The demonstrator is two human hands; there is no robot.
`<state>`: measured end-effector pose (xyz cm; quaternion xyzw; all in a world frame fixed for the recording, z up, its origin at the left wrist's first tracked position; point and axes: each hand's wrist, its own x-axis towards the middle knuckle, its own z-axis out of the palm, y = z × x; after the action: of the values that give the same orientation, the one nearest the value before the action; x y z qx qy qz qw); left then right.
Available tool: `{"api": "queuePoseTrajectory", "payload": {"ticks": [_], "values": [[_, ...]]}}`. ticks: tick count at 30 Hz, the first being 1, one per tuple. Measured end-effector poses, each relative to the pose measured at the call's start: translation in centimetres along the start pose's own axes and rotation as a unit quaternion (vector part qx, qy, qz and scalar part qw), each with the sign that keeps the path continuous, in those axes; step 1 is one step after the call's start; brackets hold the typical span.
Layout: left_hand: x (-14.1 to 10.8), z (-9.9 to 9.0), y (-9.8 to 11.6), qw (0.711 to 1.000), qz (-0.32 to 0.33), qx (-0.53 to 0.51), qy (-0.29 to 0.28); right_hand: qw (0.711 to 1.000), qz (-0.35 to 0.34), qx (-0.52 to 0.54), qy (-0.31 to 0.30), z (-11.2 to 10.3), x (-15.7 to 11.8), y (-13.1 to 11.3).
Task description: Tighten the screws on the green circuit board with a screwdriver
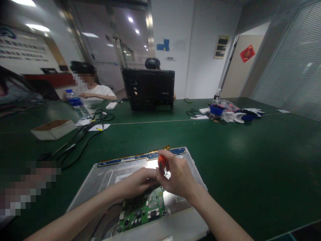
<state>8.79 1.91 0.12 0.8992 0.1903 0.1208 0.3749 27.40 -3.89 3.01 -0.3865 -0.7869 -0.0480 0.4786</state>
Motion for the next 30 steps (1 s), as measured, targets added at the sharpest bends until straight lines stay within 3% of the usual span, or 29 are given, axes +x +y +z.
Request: {"api": "queuePoseTrajectory", "payload": {"ticks": [4, 8, 11, 13, 15, 19, 24, 30], "values": [[0.0, -0.9, 0.8, 0.999, -0.002, 0.031, -0.014, 1.000, 0.002, -0.012, -0.007, 0.0, -0.2, 0.2], [-1.1, -4.2, 0.7, 0.986, -0.086, 0.141, 0.026, 1.000, 0.004, 0.004, -0.006, -0.1, -0.1, 0.1], [-2.6, -7.8, -0.5, 0.941, -0.206, 0.266, 0.034, 1.000, 0.004, 0.011, -0.008, -0.1, 0.0, 0.1], [-3.7, -9.9, -1.5, 0.894, -0.283, 0.345, 0.042, 1.000, 0.001, 0.011, -0.008, -0.1, 0.1, 0.1], [-4.6, -11.2, -2.3, 0.864, -0.325, 0.383, 0.010, 1.000, -0.001, 0.013, -0.007, -0.1, 0.1, 0.1], [-5.2, -11.2, -3.0, 0.844, -0.362, 0.390, -0.074, 1.000, 0.002, 0.008, -0.005, -0.1, 0.0, 0.2], [-4.6, -9.9, -3.3, 0.832, -0.370, 0.407, -0.069, 1.000, 0.004, 0.009, -0.010, -0.1, -0.1, 0.3], [-4.6, -9.6, -3.7, 0.837, -0.349, 0.417, -0.064, 1.000, 0.006, 0.014, -0.024, -0.1, -0.1, 0.3]]}}
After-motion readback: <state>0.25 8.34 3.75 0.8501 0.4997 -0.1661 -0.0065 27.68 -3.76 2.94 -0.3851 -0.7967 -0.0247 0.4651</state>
